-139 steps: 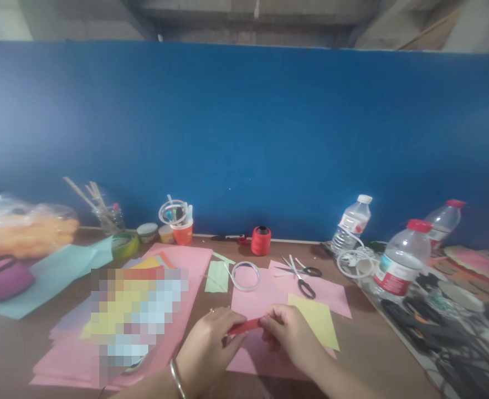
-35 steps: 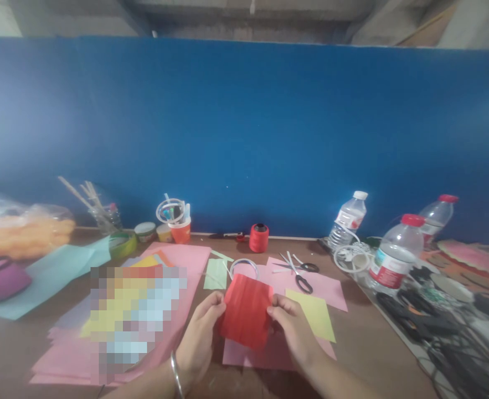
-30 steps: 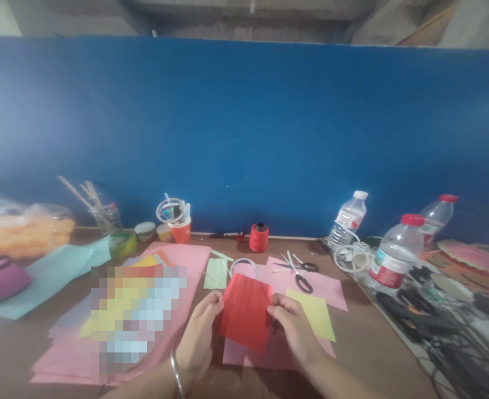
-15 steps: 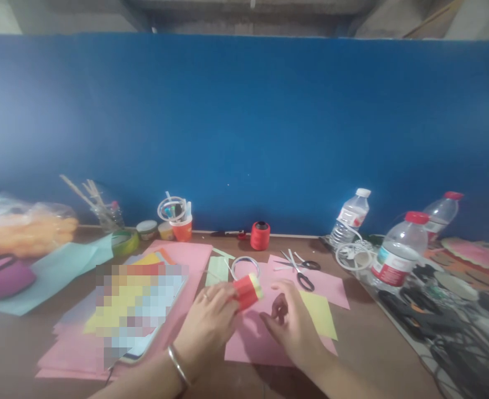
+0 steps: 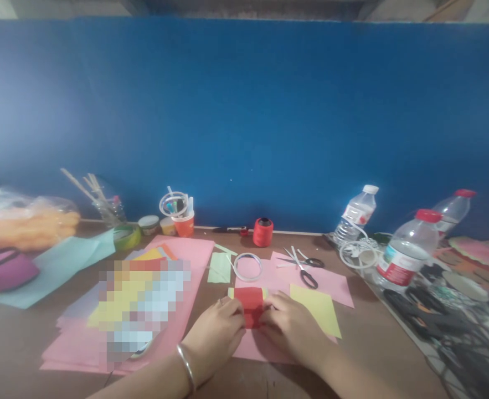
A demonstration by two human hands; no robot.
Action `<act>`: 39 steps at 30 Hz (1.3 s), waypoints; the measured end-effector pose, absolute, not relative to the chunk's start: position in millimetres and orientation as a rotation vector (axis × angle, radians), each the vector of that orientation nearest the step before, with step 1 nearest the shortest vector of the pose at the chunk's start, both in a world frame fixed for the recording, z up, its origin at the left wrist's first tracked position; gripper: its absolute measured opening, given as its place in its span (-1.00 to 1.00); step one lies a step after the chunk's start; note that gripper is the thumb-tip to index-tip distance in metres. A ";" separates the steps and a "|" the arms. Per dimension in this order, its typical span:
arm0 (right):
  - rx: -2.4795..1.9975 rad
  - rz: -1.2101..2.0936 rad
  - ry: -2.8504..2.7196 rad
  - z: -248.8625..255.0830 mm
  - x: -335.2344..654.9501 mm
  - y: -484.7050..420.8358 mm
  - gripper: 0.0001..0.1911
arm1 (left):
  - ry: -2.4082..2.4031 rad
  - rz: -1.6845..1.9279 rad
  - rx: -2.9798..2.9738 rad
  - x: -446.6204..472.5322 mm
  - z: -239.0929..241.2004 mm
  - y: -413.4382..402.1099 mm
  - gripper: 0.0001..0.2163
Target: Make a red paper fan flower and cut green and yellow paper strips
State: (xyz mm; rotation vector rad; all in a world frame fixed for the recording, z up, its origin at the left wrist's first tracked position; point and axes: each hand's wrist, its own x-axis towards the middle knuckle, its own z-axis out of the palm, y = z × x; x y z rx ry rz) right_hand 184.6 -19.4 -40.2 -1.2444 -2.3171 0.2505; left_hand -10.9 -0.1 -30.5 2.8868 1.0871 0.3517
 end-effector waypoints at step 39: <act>-1.232 0.196 -2.353 -37.1 177.8 -18.4 -0.81 | 1.073 0.267 2.830 -14.6 -35.7 9.9 -0.84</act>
